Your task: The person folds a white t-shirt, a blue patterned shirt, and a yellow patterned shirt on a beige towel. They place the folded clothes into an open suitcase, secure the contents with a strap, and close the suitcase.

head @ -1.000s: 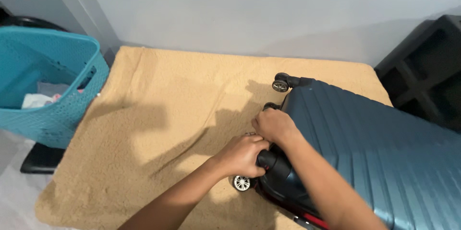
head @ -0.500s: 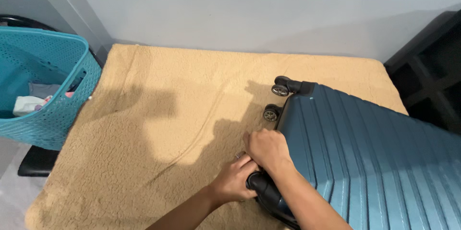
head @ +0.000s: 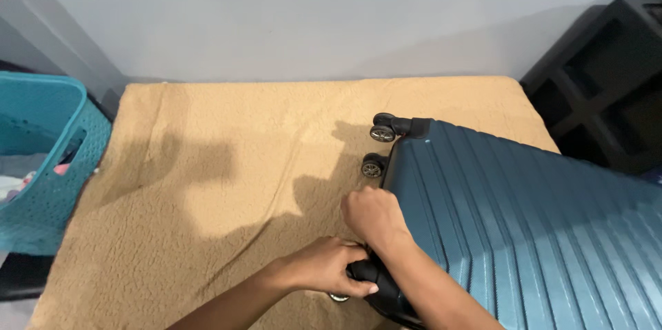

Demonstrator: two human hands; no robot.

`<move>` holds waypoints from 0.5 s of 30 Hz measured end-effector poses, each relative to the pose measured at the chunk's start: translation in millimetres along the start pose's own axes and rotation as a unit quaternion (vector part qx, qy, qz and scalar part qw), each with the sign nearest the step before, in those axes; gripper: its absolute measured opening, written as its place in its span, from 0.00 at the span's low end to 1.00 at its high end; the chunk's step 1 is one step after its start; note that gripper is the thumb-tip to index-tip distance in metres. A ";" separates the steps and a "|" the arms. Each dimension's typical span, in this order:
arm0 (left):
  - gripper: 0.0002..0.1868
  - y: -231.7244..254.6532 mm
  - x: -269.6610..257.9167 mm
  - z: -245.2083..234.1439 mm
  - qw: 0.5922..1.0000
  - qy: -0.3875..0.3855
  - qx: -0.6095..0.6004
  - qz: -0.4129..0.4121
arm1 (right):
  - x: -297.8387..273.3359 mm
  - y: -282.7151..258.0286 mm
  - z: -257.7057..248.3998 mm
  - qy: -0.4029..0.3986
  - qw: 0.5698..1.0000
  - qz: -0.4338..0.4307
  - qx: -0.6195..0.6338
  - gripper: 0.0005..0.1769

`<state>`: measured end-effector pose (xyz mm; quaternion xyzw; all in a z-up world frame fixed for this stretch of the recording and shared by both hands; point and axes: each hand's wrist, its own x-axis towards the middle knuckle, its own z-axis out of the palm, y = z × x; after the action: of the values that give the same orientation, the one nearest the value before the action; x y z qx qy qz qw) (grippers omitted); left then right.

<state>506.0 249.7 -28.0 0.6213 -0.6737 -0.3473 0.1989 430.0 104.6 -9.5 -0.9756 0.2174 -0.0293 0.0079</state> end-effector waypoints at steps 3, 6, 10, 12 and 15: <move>0.34 -2.6 -4.9 0.7 0.983 0.106 0.060 0.139 | 3.3 5.3 -7.7 0.077 0.996 0.024 0.028 0.14; 0.37 -4.6 -3.2 1.3 0.978 0.119 0.065 0.161 | -7.9 23.4 -25.8 0.224 0.970 0.067 0.073 0.12; 0.41 -5.0 3.7 -8.3 0.988 0.035 0.069 0.132 | -56.0 7.9 -37.2 0.247 0.954 0.146 0.083 0.18; 0.42 -6.3 9.7 -8.5 0.992 -0.048 0.095 0.074 | -76.5 -11.0 -33.4 0.218 0.957 0.174 -0.075 0.27; 0.43 -17.7 14.8 0.1 0.990 -0.047 0.081 0.107 | -77.5 -19.2 -31.2 0.196 0.941 0.271 -0.056 0.37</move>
<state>516.2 235.5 -43.1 0.5425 -0.7708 -0.2972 0.1526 366.2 154.9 18.0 -0.8535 0.4721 -0.2047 -0.0821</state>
